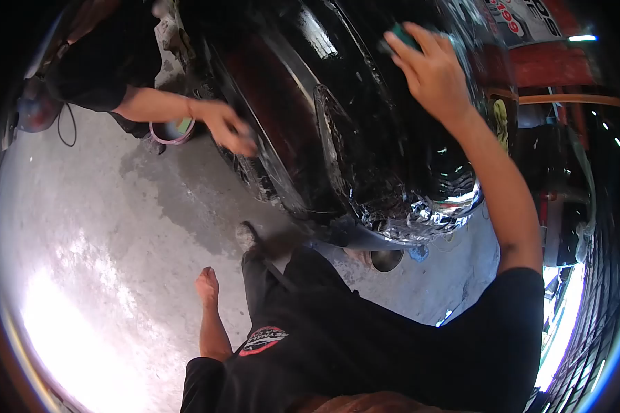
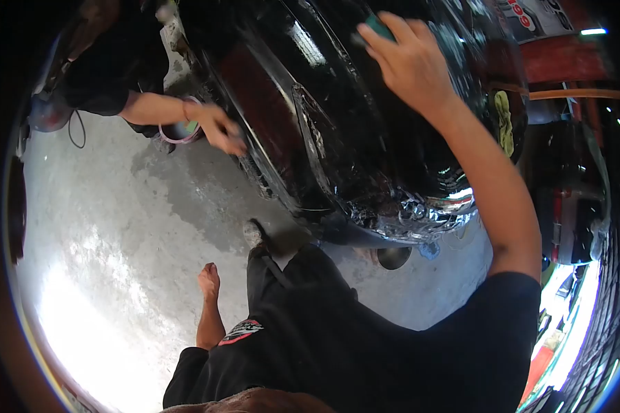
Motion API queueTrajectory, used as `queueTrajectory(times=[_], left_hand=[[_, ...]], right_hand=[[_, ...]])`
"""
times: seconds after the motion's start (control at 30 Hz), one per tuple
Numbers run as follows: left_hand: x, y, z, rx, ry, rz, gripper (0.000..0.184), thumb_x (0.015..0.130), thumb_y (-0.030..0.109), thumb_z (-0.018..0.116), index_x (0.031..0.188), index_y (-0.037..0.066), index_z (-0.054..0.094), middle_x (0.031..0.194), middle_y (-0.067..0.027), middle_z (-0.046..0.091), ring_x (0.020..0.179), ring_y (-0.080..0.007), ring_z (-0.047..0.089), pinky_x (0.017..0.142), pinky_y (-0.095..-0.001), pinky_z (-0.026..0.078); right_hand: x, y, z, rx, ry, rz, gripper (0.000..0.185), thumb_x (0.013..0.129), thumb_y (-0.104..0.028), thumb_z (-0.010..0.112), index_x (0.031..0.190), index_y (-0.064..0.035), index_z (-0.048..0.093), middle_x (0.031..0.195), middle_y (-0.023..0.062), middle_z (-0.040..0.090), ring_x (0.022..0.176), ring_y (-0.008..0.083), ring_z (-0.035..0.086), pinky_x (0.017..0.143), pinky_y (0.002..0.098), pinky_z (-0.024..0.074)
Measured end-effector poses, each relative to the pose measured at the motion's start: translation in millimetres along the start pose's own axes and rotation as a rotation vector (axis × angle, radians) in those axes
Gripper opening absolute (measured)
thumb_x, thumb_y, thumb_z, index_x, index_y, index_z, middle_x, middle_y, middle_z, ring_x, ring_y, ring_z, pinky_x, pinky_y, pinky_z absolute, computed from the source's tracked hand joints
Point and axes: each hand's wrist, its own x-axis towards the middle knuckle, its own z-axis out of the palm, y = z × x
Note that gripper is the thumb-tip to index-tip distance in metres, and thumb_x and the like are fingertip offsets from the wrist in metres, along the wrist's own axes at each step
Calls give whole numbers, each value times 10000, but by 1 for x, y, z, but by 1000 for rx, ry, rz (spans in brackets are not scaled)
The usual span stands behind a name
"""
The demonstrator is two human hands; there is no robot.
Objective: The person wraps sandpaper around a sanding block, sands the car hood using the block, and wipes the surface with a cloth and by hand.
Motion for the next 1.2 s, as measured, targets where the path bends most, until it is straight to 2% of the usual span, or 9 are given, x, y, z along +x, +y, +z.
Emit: queueTrajectory(times=[0.07, 0.1, 0.3, 0.37, 0.57, 0.67, 0.7, 0.9, 1.2], left_hand=[[7, 6, 2, -22, 14, 29, 358, 1001, 265, 538, 1150, 7, 736, 1052, -258, 737, 1015, -425, 711, 900, -477, 556], [9, 10, 3, -32, 15, 44, 360, 1003, 266, 536, 1150, 4, 735, 1051, -258, 738, 1013, -426, 711, 899, -477, 556], [9, 58, -19, -110, 52, 35, 341, 1008, 254, 557, 1148, -4, 731, 1061, -257, 737, 1004, -420, 712, 896, -467, 557], [7, 50, -11, -130, 64, 56, 331, 1009, 253, 565, 1158, 9, 731, 1064, -255, 737, 1004, -418, 713, 895, -464, 557], [13, 79, -6, -145, 71, 128, 318, 1018, 250, 571, 1183, 27, 726, 1062, -256, 738, 1007, -412, 717, 886, -448, 560], [16, 102, -10, -164, 62, 155, 309, 1026, 244, 571, 1187, 28, 723, 1058, -255, 737, 993, -410, 721, 867, -441, 563], [19, 109, -11, -171, 71, 154, 303, 1028, 241, 572, 1188, 32, 723, 1056, -253, 737, 985, -409, 723, 858, -441, 564], [30, 150, -27, -336, 117, 277, 247, 994, 199, 614, 1153, 46, 725, 1081, -227, 735, 1029, -402, 711, 898, -448, 563], [6, 353, -144, -418, 206, 750, 232, 1001, 139, 616, 1176, 27, 718, 1125, -180, 734, 1009, -364, 705, 903, -417, 557]], right_hand=[[50, 6, 28, -10, -21, 25, 354, 925, -171, 714, 1279, -158, 719, 1252, 122, 661, 1044, 346, 628, 913, 444, 515], [80, -8, 22, 10, 37, 57, 219, 912, -202, 693, 1105, -121, 758, 1121, 150, 661, 1036, 368, 612, 865, 477, 518], [25, -17, 12, 32, -56, 87, 368, 932, -180, 706, 1300, -167, 713, 1248, 117, 662, 1034, 348, 628, 901, 449, 521], [8, -16, 8, 37, 39, 20, 321, 913, -211, 721, 1233, -207, 733, 1126, 62, 671, 991, 325, 642, 840, 465, 535], [100, -22, 35, -83, -11, 147, 241, 924, -198, 663, 1136, -124, 752, 1152, 163, 692, 1070, 387, 622, 909, 474, 519], [73, 8, 62, -22, -198, 129, 309, 948, -207, 690, 1251, -158, 722, 1265, 89, 663, 1002, 370, 643, 857, 471, 530], [58, -10, 37, -6, 16, 38, 311, 961, -223, 676, 1261, -157, 720, 1256, 104, 664, 996, 374, 638, 851, 475, 532], [37, -23, 20, 4, -4, 106, 373, 896, -184, 729, 1269, -187, 730, 1237, 107, 658, 1026, 332, 626, 872, 465, 521], [75, -17, 41, -20, -21, 237, 295, 919, -239, 694, 1212, -203, 697, 1187, 103, 643, 1086, 363, 617, 913, 510, 515]])
